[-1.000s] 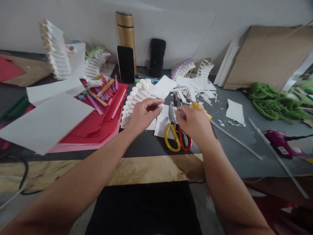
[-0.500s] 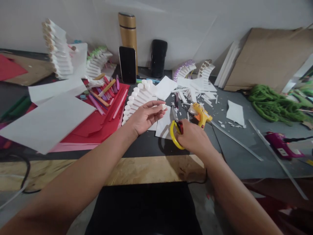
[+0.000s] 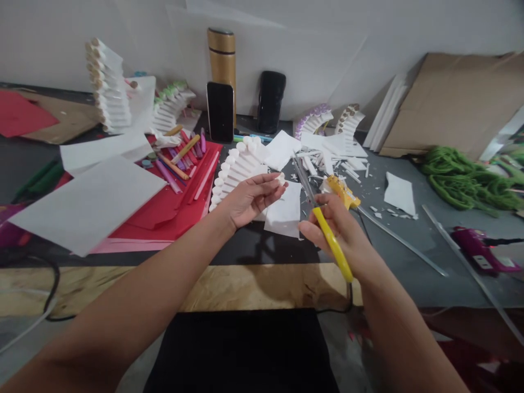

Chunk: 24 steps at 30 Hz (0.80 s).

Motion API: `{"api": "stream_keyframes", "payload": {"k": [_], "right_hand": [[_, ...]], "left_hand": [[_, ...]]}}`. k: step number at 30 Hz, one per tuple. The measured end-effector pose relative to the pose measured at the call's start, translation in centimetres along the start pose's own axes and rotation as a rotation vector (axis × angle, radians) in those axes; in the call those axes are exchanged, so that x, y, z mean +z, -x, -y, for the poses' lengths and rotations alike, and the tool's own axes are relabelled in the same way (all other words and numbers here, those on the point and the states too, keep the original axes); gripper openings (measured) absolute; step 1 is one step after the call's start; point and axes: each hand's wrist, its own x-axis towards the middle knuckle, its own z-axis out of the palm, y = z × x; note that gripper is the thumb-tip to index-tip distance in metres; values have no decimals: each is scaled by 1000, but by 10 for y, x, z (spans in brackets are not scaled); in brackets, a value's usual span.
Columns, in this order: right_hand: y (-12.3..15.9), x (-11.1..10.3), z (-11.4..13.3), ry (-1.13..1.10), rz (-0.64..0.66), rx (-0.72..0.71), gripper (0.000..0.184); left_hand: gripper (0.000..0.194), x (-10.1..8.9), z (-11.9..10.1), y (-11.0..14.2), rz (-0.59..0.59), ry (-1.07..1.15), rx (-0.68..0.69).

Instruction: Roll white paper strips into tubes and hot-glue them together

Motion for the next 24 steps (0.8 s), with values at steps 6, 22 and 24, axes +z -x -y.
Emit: {"api": "stream_keyframes", "payload": {"k": [6,22,24], "right_hand": [[3,7,8,425,-77,-12,59],[-3,13,11,568,-72,-41,56],[-2,13,10,589,-82,-44,55]], "left_hand": [[15,1,0,1,14,-21,-10],[12,-2,5,2,100,-94,102],[13,-1,4,3,90,-101,105]]}}
